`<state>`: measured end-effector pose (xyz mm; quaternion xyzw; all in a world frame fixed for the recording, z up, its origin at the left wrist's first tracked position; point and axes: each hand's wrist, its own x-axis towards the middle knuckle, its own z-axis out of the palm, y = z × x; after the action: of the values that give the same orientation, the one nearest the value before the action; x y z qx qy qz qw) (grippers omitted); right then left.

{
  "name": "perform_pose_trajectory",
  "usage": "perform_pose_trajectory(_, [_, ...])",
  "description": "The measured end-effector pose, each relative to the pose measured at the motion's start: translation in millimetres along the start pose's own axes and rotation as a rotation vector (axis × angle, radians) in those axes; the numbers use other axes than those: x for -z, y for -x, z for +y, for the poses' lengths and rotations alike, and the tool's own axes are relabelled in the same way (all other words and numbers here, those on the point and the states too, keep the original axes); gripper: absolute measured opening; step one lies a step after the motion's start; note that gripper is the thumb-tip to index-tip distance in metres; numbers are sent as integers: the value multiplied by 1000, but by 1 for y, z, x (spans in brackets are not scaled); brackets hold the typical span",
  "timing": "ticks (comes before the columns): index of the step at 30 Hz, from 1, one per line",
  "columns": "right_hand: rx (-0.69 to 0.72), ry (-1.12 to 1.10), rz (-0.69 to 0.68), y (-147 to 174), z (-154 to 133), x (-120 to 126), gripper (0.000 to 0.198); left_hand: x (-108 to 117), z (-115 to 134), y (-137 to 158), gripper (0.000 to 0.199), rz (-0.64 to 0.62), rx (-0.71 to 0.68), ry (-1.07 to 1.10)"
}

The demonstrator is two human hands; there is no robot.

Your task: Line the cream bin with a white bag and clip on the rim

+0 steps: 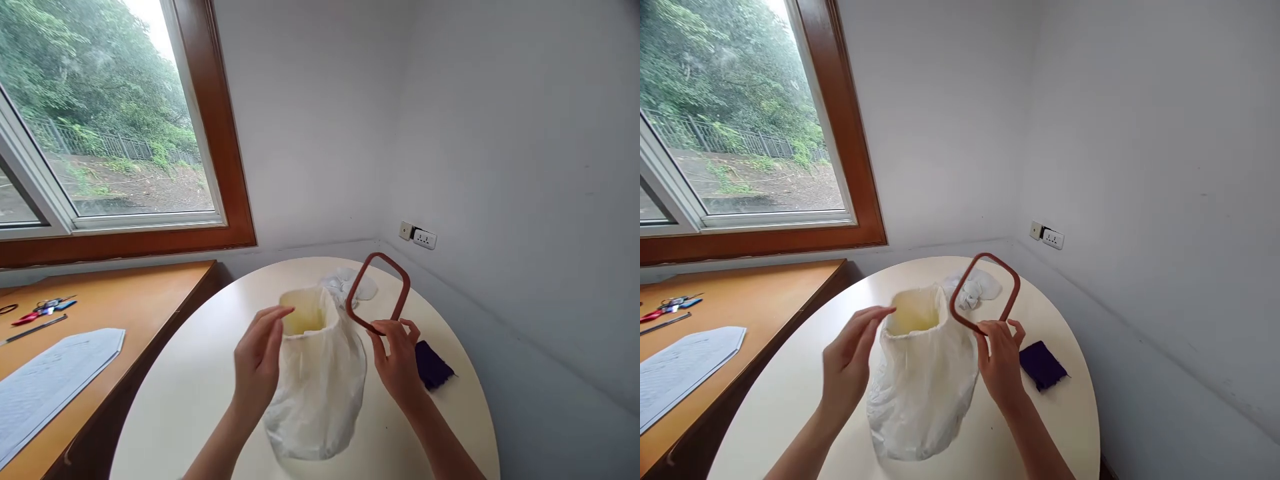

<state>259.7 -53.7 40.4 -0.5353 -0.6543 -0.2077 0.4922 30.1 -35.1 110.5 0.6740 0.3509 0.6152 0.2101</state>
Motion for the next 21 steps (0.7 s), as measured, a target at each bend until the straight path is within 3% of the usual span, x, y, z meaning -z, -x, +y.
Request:
perform_pose_trajectory(3, [91, -45, -57, -8, -23, 13, 13, -12, 18, -15, 40, -273, 282, 189])
perform_pose_trajectory(6, [180, -79, -88, -14, -41, 23, 18, -21, 26, -22, 56, -467, 415, 353])
perform_pose_trajectory(9, [231, -93, -33, -17, -51, 34, 22, -24, 30, -25, 53, -536, 487, 436])
perform_pose_trajectory(12, [229, -68, 75, -14, -42, 48, 30, -21, 30, -29, 46, -521, 528, 442])
perform_pose_trajectory(14, [156, -42, 120, -5, -23, 54, 33, -17, 28, -33, 45, -497, 536, 444])
perform_pose_trajectory(16, [-2, 2, 121, 8, 4, 56, 30, -12, 26, -36, 46, -478, 551, 448])
perform_pose_trajectory(18, [-188, 121, -50, 27, 34, 50, 30, -8, 23, -40, 46, -462, 568, 449])
perform_pose_trajectory(21, [-427, 304, -401, 59, 72, 33, 53, 0, 21, -43, 44, -446, 567, 452])
